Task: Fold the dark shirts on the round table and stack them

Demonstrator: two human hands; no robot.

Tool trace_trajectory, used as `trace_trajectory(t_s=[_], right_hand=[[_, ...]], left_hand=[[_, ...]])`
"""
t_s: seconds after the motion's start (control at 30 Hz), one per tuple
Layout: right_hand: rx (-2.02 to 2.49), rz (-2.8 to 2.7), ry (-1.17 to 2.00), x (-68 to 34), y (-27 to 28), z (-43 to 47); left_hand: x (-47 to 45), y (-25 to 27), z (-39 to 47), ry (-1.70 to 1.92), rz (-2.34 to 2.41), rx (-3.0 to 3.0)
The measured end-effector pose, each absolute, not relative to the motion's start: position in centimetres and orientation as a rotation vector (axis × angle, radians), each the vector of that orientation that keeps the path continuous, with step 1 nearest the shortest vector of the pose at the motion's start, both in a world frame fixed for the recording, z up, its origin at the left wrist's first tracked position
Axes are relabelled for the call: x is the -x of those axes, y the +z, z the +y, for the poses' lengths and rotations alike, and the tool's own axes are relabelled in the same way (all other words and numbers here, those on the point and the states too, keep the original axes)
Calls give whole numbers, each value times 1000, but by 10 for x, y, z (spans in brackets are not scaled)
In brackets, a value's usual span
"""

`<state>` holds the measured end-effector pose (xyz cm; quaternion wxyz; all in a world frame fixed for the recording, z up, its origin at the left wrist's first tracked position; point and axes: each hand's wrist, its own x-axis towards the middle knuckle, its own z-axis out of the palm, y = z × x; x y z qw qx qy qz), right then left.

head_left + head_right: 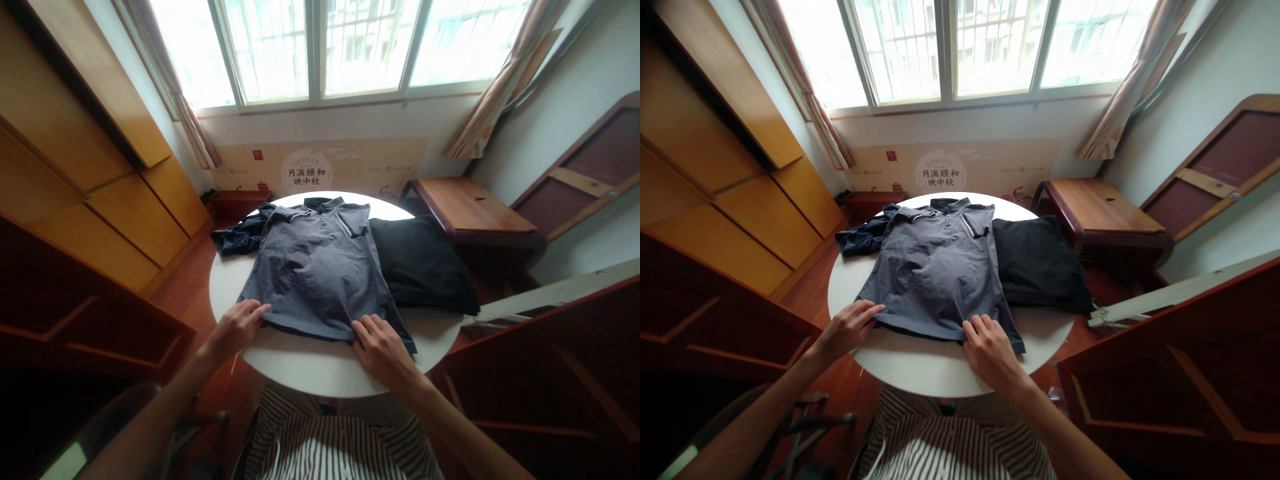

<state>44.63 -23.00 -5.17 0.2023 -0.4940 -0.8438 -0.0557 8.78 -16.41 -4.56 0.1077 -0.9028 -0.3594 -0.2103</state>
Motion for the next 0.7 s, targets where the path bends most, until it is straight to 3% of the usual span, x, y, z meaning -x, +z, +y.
trace_trajectory(t_s=[0.23, 0.4, 0.7], right_hand=[[1170, -2146, 82, -428, -41, -229], [1198, -1957, -24, -420, -46, -214], [1061, -2405, -277, -445, -35, -216]], left_hand=[[-83, -46, -158, -647, -1180, 2586], [-70, -36, -157, -928, -1457, 2285], [-35, -40, -165, -951, -1622, 2118]])
